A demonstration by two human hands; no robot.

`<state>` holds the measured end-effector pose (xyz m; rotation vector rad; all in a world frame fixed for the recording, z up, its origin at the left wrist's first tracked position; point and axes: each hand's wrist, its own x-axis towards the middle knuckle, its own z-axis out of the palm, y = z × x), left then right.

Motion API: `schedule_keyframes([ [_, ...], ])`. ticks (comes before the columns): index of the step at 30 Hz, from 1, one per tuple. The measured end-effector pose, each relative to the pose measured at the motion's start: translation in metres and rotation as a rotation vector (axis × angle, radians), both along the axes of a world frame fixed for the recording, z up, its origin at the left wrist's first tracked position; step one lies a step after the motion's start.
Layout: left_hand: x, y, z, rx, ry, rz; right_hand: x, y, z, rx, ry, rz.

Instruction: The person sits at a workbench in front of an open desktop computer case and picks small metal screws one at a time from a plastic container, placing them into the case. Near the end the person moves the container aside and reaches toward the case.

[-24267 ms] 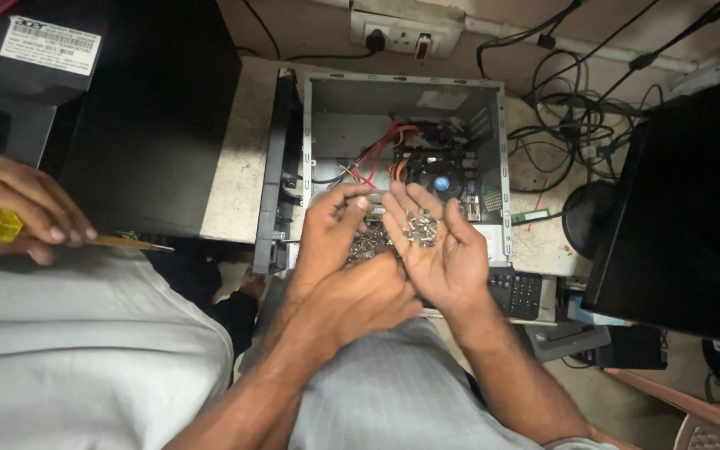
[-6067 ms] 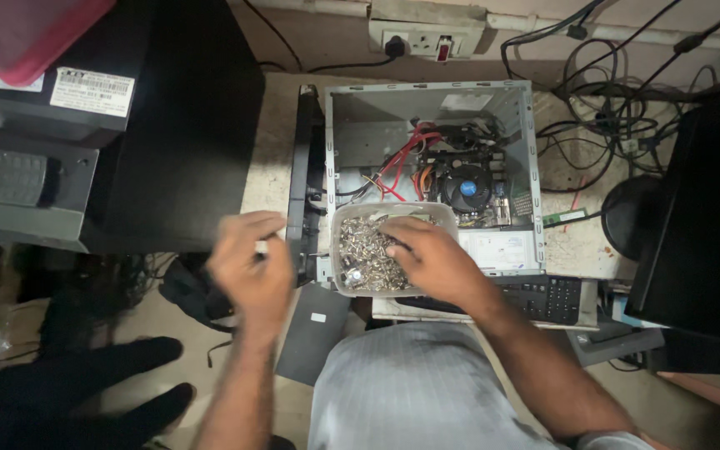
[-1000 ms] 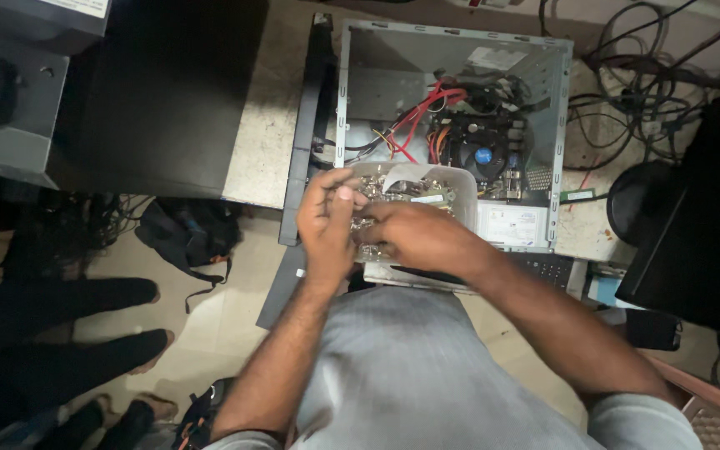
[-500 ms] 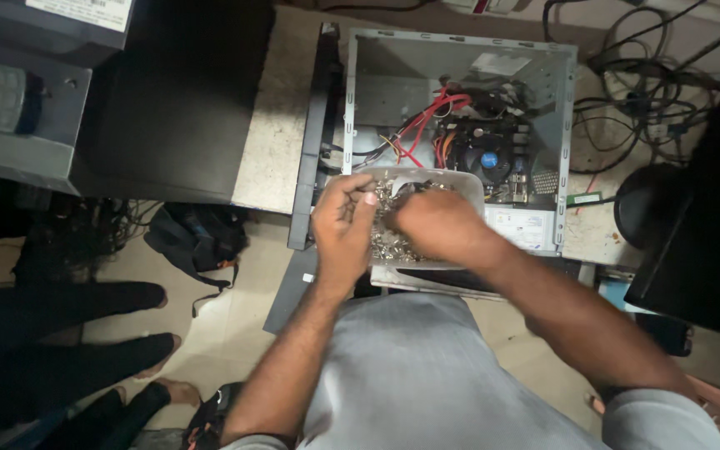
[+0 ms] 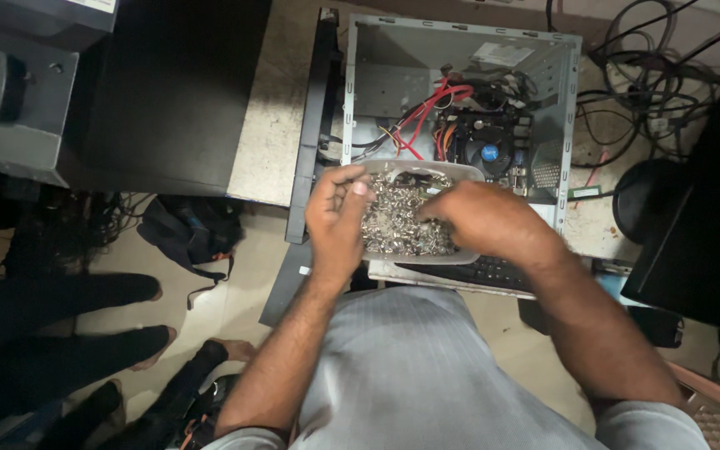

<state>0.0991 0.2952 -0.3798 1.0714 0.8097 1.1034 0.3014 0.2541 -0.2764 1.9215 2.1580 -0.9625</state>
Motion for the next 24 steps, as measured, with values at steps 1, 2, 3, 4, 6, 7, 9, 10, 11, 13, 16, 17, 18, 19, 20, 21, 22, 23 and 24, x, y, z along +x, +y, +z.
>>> schedule_keyframes([
  [1, -0.001, 0.0, 0.0, 0.011, 0.0, -0.003, -0.002, -0.002, 0.0, 0.016, -0.036, -0.007],
  [2, -0.001, 0.0, 0.0, 0.008, 0.008, -0.002, -0.004, -0.002, -0.001, 0.034, -0.071, -0.013],
  [3, -0.001, 0.0, 0.0, 0.006, 0.016, -0.002, -0.005, -0.002, -0.003, 0.059, -0.089, 0.005],
  [4, -0.001, 0.0, 0.0, 0.004, 0.023, -0.002, -0.007, -0.001, -0.006, 0.084, -0.107, 0.023],
  [6, 0.0, 0.001, 0.0, -0.008, 0.011, 0.006, -0.012, 0.001, -0.015, 0.167, -0.098, 0.101],
  [7, 0.001, 0.001, 0.0, -0.013, 0.004, 0.008, -0.016, 0.005, -0.023, 0.224, -0.07, 0.162],
  [9, 0.001, 0.001, 0.0, -0.004, 0.01, 0.012, -0.026, 0.009, -0.038, 0.272, -0.011, 0.233],
  [10, 0.002, 0.002, 0.0, 0.002, 0.013, 0.012, -0.031, 0.011, -0.045, 0.263, 0.018, 0.238],
  [11, 0.001, 0.002, 0.001, 0.0, 0.014, 0.011, -0.035, 0.012, -0.053, 0.254, 0.047, 0.242],
  [13, 0.001, 0.002, 0.001, -0.001, 0.015, 0.013, -0.044, 0.011, -0.065, 0.318, -0.032, 0.254],
  [16, 0.001, 0.001, 0.002, 0.011, 0.02, 0.005, -0.047, 0.009, -0.074, 0.368, 0.021, 0.225],
  [17, 0.001, 0.001, 0.003, 0.01, 0.024, 0.007, -0.046, 0.009, -0.075, 0.378, 0.065, 0.208],
  [18, 0.002, 0.001, 0.003, 0.009, 0.028, 0.01, -0.045, 0.009, -0.075, 0.326, 0.03, 0.227],
  [19, 0.002, 0.001, 0.004, 0.01, 0.03, 0.013, -0.043, 0.009, -0.074, 0.275, -0.006, 0.247],
  [20, 0.002, 0.001, 0.004, 0.01, 0.032, 0.012, -0.041, 0.01, -0.073, 0.225, -0.043, 0.266],
  [21, 0.002, 0.001, 0.005, 0.011, 0.033, 0.009, -0.041, 0.011, -0.071, 0.272, -0.038, 0.266],
  [22, 0.002, 0.002, 0.005, 0.013, 0.035, 0.006, -0.041, 0.013, -0.069, 0.319, -0.033, 0.266],
  [23, 0.003, 0.003, 0.006, 0.024, 0.025, 0.006, -0.04, 0.014, -0.066, 0.366, -0.028, 0.267],
  [24, 0.003, 0.003, 0.006, 0.032, 0.015, 0.007, -0.039, 0.016, -0.064, 0.397, -0.027, 0.239],
])
